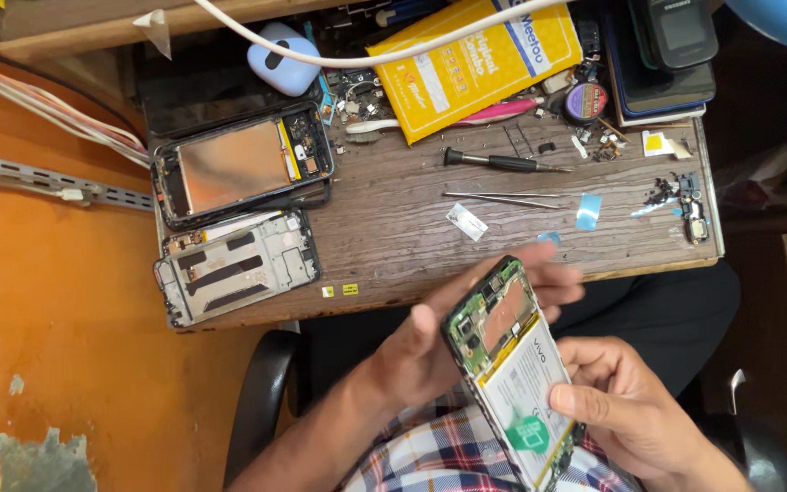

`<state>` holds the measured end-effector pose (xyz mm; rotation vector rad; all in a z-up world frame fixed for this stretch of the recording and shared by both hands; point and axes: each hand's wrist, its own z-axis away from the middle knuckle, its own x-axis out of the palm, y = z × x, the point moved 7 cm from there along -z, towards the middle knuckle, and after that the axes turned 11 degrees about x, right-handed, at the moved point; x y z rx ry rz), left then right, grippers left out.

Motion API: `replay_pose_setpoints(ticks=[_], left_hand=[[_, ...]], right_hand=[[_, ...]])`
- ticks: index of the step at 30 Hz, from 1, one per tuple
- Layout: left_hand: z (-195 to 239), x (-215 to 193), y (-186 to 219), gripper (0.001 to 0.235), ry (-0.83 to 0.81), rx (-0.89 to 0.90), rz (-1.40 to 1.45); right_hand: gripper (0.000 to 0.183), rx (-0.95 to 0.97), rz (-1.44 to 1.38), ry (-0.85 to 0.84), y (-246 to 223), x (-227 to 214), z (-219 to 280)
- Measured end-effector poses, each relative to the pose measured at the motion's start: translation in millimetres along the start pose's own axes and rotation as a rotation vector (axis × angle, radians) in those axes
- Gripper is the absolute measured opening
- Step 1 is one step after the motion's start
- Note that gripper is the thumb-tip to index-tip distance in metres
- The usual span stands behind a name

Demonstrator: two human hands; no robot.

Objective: The person disassembles a smartphone, removes the battery and internal components, then retrieves a new battery from a drawer and installs it into the phone chassis. They use tweezers and a screwdriver to manipulate connectors and screws, then reassemble the device.

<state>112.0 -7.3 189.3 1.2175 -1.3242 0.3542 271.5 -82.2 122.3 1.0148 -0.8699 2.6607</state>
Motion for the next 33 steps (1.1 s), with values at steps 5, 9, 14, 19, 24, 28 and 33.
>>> replay_pose_setpoints(ticks=[5, 9, 14, 19, 24, 28, 33], left_hand=[[-4, 7, -27, 0.081, -0.132, -0.041, 0.264], [2, 3, -42, 0.06, -0.16, -0.055, 0.414], [6, 1, -49, 0.056, -0.123, 0.003, 0.476], [14, 2, -44, 0.057, -0.111, 0.019, 0.456], [14, 2, -40, 0.058, -0.086, 0.003, 0.419], [14, -2, -34, 0.059, -0.071, -0.004, 0.42], [20, -1, -41, 0.059, -0.073, -0.079, 0.431]], right_hand=[[0.059, 0.015, -0.024, -0.015, 9, -4, 1], [0.054, 0.052, -0.033, -0.064, 17, -6, 3], [0.034, 0.193, -0.014, -0.073, 36, -14, 1], [0.034, 0.192, 0.227, 0.075, 30, -16, 1], [0.054, -0.371, 0.884, 0.443, -61, 22, 31], [0.043, -0.805, 1.135, 0.536, -91, 86, 50], [0.026, -1.054, 1.238, 0.51, -109, 128, 44]])
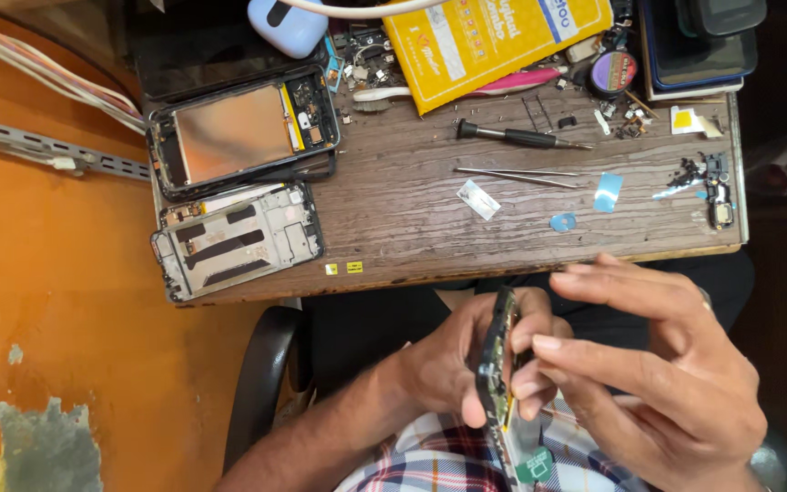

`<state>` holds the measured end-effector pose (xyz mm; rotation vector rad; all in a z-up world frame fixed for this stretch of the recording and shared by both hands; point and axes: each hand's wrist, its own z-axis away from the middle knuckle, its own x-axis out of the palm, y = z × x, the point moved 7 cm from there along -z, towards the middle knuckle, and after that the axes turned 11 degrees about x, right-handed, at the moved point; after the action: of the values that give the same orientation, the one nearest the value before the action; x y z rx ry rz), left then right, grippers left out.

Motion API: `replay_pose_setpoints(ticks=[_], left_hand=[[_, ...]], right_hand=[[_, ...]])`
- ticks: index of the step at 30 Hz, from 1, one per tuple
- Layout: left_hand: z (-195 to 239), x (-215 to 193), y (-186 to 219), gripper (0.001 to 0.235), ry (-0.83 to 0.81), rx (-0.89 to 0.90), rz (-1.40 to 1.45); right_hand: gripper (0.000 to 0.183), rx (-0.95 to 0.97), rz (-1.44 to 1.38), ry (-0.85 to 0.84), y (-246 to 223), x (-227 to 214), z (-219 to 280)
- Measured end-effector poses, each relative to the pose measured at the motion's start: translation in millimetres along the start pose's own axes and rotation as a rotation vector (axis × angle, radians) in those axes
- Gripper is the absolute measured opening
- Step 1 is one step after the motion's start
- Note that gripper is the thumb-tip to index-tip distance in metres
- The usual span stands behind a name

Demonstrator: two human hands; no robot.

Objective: The person disassembles a smartphone, removes the battery and internal components, then retrieves a new battery from a drawer and installs it into the phone chassis. They use tweezers and a screwdriver to manipulate connectors and screws, then reassemble the device.

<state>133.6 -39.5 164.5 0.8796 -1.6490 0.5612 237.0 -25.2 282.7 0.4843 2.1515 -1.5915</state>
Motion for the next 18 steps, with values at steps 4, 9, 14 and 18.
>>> replay_pose_setpoints(ticks=[4, 9, 14, 18], left_hand=[[8, -6, -3, 0.057, 0.027, -0.056, -0.033], [12, -10, -2, 0.055, 0.024, -0.085, -0.076], [10, -7, -4, 0.054, 0.002, -0.085, -0.098], [9, -7, -5, 0.057, 0.007, -0.08, -0.082]], right_hand=[[0.026, 0.018, -0.034, -0.086, -5, 9, -9], [0.028, 0.058, -0.051, -0.117, -6, 11, -9], [0.027, 0.028, -0.02, -0.084, -7, 9, -9], [0.027, 0.012, -0.037, -0.057, -9, 8, -10]])
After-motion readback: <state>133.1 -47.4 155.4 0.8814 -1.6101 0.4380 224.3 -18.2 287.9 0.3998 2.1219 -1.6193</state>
